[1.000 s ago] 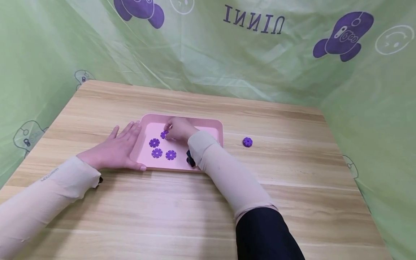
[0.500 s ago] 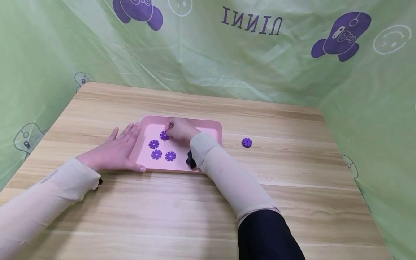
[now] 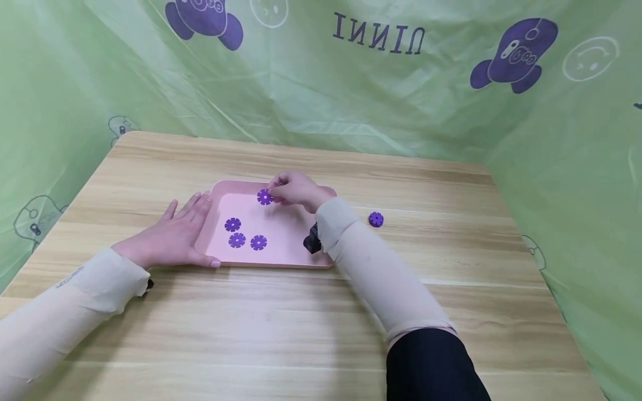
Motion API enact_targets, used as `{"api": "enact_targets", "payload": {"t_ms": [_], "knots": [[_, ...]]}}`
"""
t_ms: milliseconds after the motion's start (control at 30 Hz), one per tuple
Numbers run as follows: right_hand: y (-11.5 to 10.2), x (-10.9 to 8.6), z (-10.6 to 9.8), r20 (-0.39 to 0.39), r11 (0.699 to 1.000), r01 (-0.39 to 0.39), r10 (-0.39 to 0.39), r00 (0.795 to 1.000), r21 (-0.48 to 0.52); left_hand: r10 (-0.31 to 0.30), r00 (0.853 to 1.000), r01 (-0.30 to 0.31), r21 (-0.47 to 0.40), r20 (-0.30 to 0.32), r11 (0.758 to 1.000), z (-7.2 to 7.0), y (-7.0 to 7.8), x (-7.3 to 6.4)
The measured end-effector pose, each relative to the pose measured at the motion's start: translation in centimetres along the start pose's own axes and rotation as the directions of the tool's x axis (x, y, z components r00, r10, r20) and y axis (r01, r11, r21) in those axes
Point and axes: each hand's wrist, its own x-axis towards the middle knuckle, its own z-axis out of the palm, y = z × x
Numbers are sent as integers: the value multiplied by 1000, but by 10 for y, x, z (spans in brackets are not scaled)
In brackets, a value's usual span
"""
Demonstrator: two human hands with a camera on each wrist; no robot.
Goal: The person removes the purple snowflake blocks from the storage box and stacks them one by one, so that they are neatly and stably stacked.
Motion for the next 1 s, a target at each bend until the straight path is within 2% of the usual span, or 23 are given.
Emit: {"api": "enact_targets", "payload": {"t_ms": [467, 700, 1000], "knots": [[17, -22, -37, -40, 998, -50, 51, 998, 32, 19, 1000, -19, -10, -11, 1000, 6, 0, -6], [23, -36, -59, -80, 998, -40, 44, 996, 42, 15, 1000, -15, -14, -15, 1000, 1, 2, -7], [40, -50, -86, -119, 990, -55, 71, 990, 127, 18, 1000, -18, -16, -21, 1000, -3, 4, -7]]}}
